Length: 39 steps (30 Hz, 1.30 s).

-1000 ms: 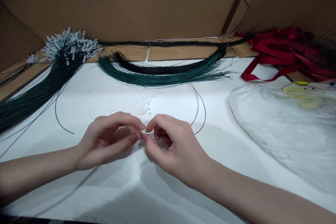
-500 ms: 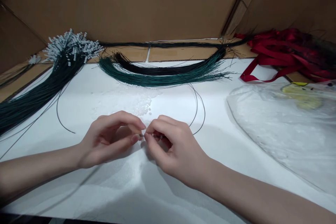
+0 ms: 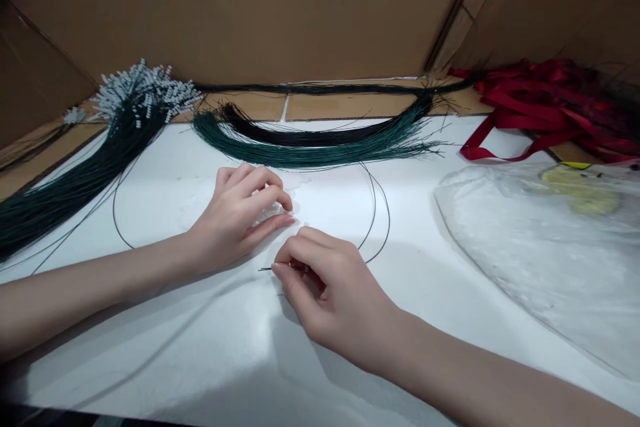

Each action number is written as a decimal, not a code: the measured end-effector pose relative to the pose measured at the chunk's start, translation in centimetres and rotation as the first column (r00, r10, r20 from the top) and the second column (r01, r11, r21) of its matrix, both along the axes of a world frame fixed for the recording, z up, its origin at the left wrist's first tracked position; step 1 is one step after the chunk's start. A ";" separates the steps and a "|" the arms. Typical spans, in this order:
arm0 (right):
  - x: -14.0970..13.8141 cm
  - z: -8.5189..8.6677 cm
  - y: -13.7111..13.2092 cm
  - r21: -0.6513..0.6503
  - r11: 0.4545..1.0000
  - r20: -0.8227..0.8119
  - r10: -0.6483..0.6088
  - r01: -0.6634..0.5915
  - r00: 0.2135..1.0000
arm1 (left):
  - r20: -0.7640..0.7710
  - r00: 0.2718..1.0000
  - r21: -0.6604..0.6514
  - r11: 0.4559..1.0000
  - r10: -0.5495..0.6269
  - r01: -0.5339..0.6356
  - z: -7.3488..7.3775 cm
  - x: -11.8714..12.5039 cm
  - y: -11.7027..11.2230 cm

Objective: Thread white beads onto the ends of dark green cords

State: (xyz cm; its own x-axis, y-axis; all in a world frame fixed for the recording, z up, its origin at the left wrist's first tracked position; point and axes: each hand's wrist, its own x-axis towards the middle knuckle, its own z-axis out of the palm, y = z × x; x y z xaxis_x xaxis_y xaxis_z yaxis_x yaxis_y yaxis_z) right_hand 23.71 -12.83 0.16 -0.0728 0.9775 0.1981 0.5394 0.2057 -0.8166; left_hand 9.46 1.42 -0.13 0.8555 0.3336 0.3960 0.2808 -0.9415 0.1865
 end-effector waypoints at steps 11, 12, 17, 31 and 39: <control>0.0 -0.1 -0.1 0.028 0.999 -0.013 -0.023 0.024 1.000 | 0.097 0.992 -0.141 0.985 -0.085 0.098 0.5 -0.1 0.0; 0.0 -0.1 -0.1 0.038 0.999 -0.014 -0.031 0.032 0.999 | 0.154 0.980 -0.251 0.954 -0.130 0.166 0.9 -0.5 -0.2; 0.0 0.0 0.1 0.079 0.993 -0.043 -0.082 0.085 0.996 | 0.267 0.964 -0.817 0.532 0.006 0.223 1.3 -2.6 -1.9; 0.0 0.2 0.2 0.117 0.980 -0.061 -0.154 0.160 0.986 | 0.347 0.928 -0.936 0.108 0.135 0.334 0.2 -2.7 -2.6; 0.0 0.3 0.1 0.118 0.977 -0.059 -0.169 0.175 0.984 | 0.334 0.935 -0.936 0.158 0.122 0.314 0.0 -2.7 -2.4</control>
